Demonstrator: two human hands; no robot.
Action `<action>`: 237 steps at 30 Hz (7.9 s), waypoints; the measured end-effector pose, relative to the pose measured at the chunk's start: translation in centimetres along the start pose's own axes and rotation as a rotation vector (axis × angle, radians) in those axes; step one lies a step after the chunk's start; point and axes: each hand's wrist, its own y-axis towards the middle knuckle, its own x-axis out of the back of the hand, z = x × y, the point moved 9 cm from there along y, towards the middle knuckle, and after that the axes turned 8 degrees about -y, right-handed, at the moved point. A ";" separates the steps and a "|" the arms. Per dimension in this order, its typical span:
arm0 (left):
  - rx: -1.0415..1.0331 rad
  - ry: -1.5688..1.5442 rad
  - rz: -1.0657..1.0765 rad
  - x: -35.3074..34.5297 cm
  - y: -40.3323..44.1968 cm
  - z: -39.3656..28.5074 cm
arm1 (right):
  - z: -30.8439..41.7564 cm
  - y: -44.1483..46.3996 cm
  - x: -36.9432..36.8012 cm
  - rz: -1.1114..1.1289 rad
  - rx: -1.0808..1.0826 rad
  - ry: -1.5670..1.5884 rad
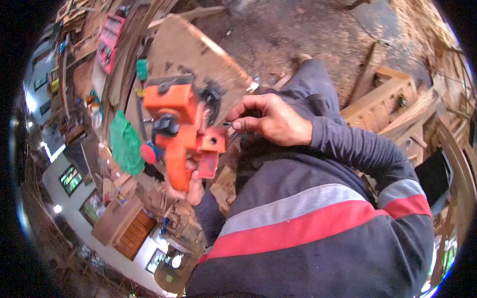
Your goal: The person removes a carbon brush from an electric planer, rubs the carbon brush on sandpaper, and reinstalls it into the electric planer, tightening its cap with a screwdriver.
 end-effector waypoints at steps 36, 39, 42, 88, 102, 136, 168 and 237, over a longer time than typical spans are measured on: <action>0.136 -0.032 0.571 -5.9 9.5 2.9 | -9.5 7.1 -1.5 -0.098 0.051 -0.025; 0.111 0.019 0.664 -6.6 9.9 2.9 | -10.6 7.3 -1.0 -0.070 -0.022 0.069; 0.276 0.013 0.620 -6.9 10.2 3.5 | -11.5 7.7 -0.6 -0.056 -0.050 0.162; 0.097 0.280 0.620 -6.0 10.5 2.8 | -16.2 7.1 -1.1 0.163 -0.190 0.831; -0.015 0.216 0.432 -5.3 10.4 3.0 | -15.1 7.1 -0.8 0.110 -0.193 0.659; 0.043 0.111 0.478 -4.1 9.4 4.2 | -8.3 6.6 -2.1 -0.197 0.404 -0.338; 0.171 0.119 0.488 -5.5 9.7 3.5 | -7.7 6.5 -2.7 -0.161 0.562 -0.483; 0.068 0.086 0.381 -3.6 8.7 4.5 | -6.1 5.7 -4.1 -0.078 0.748 -0.687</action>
